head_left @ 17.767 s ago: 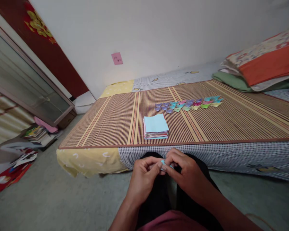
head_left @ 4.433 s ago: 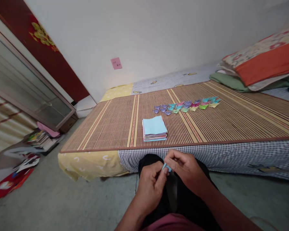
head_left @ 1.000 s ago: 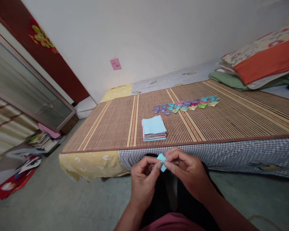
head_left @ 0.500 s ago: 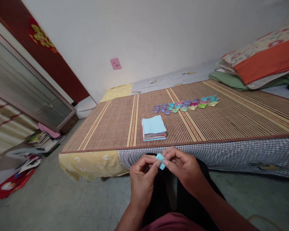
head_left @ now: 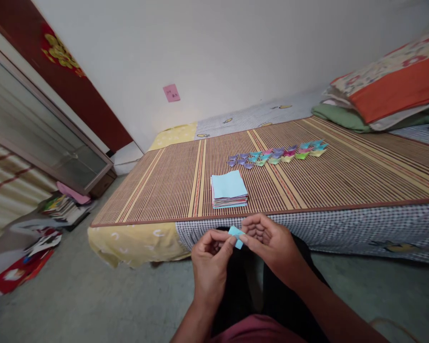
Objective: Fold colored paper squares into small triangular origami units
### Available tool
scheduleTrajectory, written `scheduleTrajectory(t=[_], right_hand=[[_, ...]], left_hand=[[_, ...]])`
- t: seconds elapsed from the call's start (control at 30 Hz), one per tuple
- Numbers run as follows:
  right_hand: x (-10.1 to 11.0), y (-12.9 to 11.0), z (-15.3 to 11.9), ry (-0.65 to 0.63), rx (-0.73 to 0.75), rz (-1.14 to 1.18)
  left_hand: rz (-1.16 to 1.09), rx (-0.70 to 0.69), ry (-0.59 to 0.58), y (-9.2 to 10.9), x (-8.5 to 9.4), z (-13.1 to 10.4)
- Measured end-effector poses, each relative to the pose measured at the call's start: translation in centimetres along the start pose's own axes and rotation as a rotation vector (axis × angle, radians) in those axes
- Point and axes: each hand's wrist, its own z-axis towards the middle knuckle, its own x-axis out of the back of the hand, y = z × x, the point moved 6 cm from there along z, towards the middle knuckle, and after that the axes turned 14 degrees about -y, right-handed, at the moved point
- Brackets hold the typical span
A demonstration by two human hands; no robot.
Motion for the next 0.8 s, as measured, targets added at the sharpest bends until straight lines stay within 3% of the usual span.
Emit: scheduleTrajectory(t=[0.17,0.37,0.57,0.8], right_hand=[[0.3,-0.2,0.2,-0.147,-0.067,0.044],[0.6,-0.8,0.4,-0.209,-0.092,0.124],[0.5,-1.0,0.1,-0.146,-0.045,-0.006],[0.4,-1.2,0.2,-0.175,-0.040,-0.036]], left_hand=[[-0.028,0.020,-0.064,0.1,-0.3,0.3],[-0.077,0.058,-0.228,0.5,-1.4,0.3],[-0.055,0.086,-0.194,0.1,-1.5,-0.1],[-0.076,0.077,-0.125,-0.3,-1.6,0.0]])
